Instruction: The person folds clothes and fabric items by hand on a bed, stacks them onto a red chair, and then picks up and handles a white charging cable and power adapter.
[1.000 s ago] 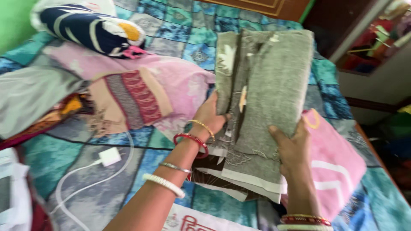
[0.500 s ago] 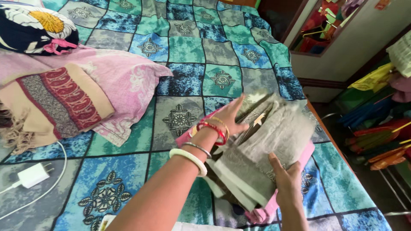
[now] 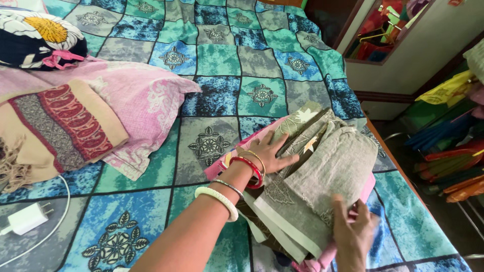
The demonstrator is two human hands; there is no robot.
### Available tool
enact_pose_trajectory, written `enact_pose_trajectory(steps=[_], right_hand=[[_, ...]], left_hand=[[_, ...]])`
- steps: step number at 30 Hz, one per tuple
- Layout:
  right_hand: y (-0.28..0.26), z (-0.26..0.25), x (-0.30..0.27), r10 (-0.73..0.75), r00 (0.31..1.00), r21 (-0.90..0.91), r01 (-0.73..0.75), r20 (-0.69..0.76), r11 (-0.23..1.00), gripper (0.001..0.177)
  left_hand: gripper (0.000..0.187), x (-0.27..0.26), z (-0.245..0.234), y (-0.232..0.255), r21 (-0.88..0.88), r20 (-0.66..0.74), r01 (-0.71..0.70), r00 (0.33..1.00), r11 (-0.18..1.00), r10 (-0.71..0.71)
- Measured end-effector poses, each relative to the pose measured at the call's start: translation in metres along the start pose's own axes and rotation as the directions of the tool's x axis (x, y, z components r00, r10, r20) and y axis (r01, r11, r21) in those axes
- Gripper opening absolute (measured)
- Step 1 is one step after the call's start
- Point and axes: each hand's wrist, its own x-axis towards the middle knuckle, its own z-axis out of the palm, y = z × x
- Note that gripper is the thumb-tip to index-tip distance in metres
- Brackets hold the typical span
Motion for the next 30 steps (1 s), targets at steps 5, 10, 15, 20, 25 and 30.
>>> enact_pose_trajectory(steps=[5,10,15,20,25,30], right_hand=[[0.023,0.006,0.033,0.240,0.967,0.380,-0.253,0.082,0.890,0.085],[0.037,0.020,0.049,0.185,0.906,0.649,-0.404,0.381,0.644,0.087],[0.048,0.029,0.047,0.160,0.900,0.684,-0.414,0.405,0.600,0.081],[0.060,0.033,0.046,0.123,0.909,0.698,-0.388,0.399,0.603,0.079],[0.062,0.029,0.042,0.127,0.823,0.687,-0.538,0.554,0.489,0.077],[0.063,0.031,0.032,0.217,0.815,0.653,-0.564,0.537,0.506,0.075]], left_hand=[[0.104,0.035,-0.003,-0.029,-0.306,-0.069,-0.073,0.996,0.949,0.055],[0.129,0.091,0.024,-0.077,-0.435,0.066,-0.005,0.997,0.900,0.037],[0.120,0.149,0.056,-0.138,-0.304,-0.001,-0.030,1.000,0.952,0.031],[0.123,0.150,0.077,-0.160,-0.192,0.047,0.164,0.986,0.968,-0.158],[0.130,0.079,0.026,-0.128,-0.461,0.147,0.276,0.961,0.843,-0.234],[0.132,0.078,0.027,-0.121,-0.178,0.067,0.070,0.996,0.982,-0.059]])
